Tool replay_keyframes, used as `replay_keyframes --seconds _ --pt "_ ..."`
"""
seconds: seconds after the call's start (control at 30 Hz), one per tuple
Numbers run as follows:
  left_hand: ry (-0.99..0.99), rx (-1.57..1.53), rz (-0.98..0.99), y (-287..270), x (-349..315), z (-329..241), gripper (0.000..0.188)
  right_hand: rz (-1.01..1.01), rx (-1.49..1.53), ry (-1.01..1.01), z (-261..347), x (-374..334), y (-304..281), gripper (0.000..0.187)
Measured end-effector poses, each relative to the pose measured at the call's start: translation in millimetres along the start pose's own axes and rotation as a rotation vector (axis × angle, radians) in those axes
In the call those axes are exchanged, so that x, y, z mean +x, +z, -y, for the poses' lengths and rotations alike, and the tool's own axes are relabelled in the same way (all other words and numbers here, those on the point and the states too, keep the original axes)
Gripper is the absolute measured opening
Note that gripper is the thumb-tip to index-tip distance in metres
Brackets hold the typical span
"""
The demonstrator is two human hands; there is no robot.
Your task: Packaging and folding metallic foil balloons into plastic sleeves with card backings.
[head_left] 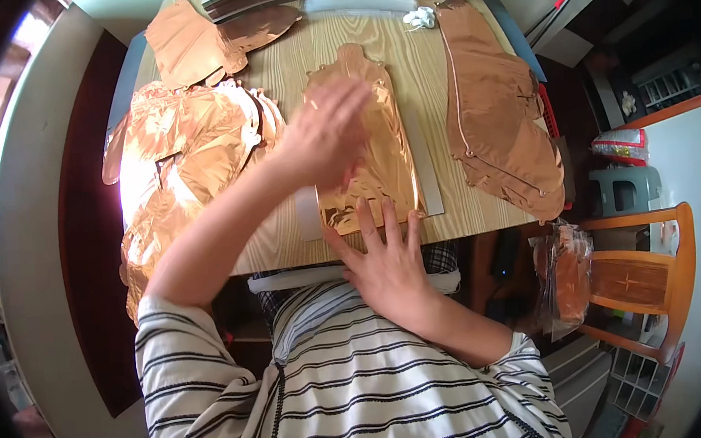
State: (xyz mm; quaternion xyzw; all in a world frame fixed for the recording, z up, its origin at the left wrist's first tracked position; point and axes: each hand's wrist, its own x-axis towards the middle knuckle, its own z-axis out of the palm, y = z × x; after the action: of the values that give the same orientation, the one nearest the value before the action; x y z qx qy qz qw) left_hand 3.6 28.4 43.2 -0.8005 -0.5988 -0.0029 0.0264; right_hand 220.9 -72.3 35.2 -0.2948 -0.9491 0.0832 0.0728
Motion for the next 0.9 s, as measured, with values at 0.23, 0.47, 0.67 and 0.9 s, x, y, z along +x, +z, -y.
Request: replay_keyframes --seconds 0.23,0.47,0.67,0.9 --pt "0.087 -0.423 -0.183 2.3 -74.9 -42.5 0.069 -0.289 0.376 0.091 -38.6 -11.9 -32.6 0.033" --pt "0.034 -0.39 -0.194 -6.7 -90.9 -95.9 0.086 -0.102 0.583 0.553 -117.8 -27.9 -66.0 0.022" --pt "0.05 -0.246 -0.091 11.0 -114.9 -106.7 0.088 0.204 0.591 0.609 -115.7 -33.8 -65.8 0.032" --pt "0.084 -0.275 -0.211 17.6 -135.9 -104.5 0.072 0.251 1.033 0.726 -93.7 -41.7 -60.2 0.04"
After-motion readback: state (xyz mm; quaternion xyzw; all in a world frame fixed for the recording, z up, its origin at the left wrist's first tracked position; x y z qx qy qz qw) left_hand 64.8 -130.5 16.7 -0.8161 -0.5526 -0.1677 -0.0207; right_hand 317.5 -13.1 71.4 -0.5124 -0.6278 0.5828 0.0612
